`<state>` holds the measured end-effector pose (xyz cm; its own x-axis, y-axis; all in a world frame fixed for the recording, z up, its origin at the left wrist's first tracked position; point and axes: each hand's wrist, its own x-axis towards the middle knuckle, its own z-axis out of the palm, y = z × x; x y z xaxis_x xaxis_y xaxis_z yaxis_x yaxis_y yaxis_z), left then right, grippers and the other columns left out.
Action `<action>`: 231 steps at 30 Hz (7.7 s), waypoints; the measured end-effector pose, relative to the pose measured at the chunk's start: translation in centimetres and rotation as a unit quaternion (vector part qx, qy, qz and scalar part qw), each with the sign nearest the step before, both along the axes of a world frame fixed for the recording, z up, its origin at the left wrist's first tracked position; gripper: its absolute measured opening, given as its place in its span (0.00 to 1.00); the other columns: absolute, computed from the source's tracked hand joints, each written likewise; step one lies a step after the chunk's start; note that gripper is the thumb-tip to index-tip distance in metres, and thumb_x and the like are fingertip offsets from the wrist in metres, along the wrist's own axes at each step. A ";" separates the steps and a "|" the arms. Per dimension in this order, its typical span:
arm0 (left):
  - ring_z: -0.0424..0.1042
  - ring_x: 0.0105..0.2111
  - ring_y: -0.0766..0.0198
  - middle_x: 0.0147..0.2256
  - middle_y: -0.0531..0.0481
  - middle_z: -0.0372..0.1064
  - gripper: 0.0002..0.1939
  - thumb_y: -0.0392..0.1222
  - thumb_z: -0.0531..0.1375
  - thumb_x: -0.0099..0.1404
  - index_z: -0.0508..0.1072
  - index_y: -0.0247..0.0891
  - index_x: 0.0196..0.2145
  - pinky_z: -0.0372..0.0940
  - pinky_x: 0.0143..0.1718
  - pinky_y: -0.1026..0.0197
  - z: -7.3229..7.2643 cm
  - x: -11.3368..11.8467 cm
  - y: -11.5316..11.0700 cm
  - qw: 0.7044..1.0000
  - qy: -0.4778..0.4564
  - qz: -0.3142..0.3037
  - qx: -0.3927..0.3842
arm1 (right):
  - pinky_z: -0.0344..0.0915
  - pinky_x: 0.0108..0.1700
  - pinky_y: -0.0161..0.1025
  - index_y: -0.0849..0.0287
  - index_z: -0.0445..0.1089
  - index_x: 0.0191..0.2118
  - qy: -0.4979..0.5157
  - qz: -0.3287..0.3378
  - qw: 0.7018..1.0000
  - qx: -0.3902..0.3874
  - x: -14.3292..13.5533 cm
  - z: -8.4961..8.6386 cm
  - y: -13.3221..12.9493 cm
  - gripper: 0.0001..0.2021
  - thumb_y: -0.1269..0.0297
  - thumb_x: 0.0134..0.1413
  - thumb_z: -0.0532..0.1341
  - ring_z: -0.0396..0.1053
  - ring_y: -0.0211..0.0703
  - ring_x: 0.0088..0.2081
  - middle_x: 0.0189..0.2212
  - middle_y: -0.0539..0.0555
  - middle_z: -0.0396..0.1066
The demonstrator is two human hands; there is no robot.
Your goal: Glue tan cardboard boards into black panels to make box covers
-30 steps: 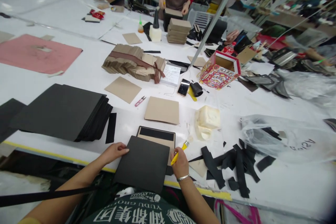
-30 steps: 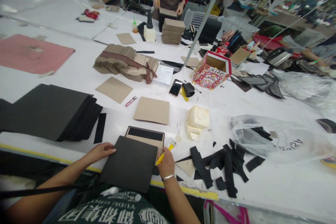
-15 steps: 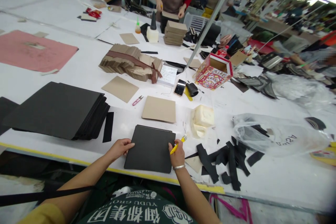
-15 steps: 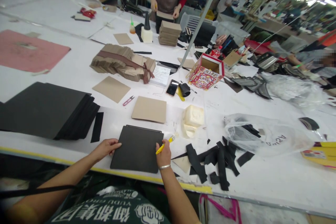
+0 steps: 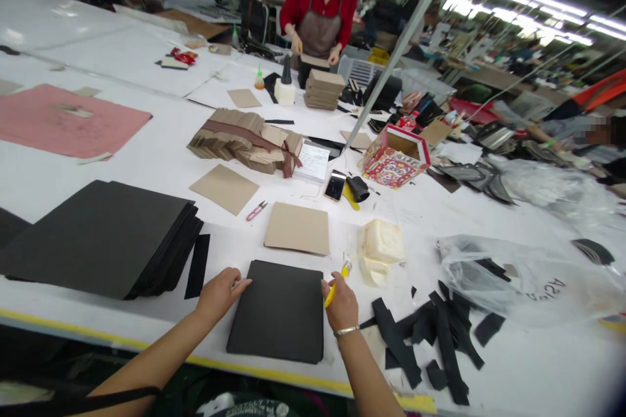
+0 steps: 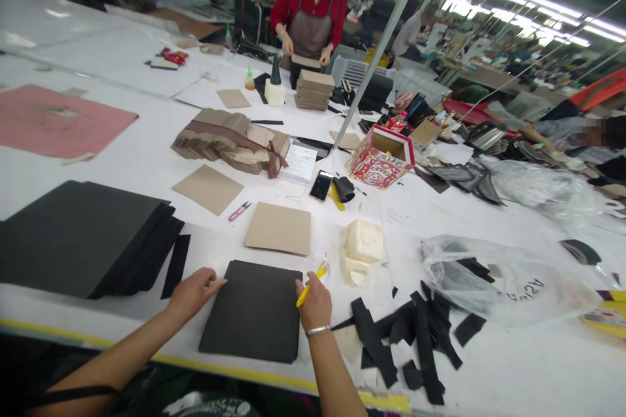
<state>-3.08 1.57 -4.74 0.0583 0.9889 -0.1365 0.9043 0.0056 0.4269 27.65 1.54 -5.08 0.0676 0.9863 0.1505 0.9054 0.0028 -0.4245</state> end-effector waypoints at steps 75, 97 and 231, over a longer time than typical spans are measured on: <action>0.68 0.34 0.62 0.31 0.48 0.67 0.06 0.37 0.52 0.56 0.67 0.36 0.32 0.65 0.35 0.62 6.9 9.7 10.8 0.966 -0.149 -0.017 0.212 | 0.61 0.28 0.33 0.58 0.59 0.35 0.233 -0.016 0.972 0.008 -0.5 4.5 1.0 0.08 0.59 0.57 0.49 0.68 0.37 0.24 0.25 0.49 0.68; 0.67 0.27 0.64 0.24 0.53 0.67 0.19 0.57 0.56 0.51 0.69 0.36 0.27 0.64 0.28 0.65 1.3 2.1 -5.3 0.886 -0.390 0.245 -0.057 | 0.59 0.28 0.34 0.57 0.57 0.32 0.182 0.010 0.983 -0.009 0.3 1.4 -7.4 0.08 0.58 0.55 0.52 0.62 0.37 0.23 0.23 0.47 0.61; 0.50 0.57 0.54 0.58 0.45 0.52 0.26 0.48 0.50 0.62 0.56 0.41 0.57 0.44 0.54 0.51 -2.1 6.0 -5.0 0.931 0.055 -0.356 0.056 | 0.65 0.25 0.32 0.59 0.61 0.48 0.314 0.039 0.940 -0.125 -5.1 3.0 -0.3 0.20 0.53 0.59 0.43 0.66 0.34 0.21 0.27 0.51 0.68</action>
<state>2.91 -3.47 -6.80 0.6968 0.7129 -0.0788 0.6996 -0.6514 0.2937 22.55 1.27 -2.11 -0.0083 0.9912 -0.1324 0.4768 -0.1124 -0.8718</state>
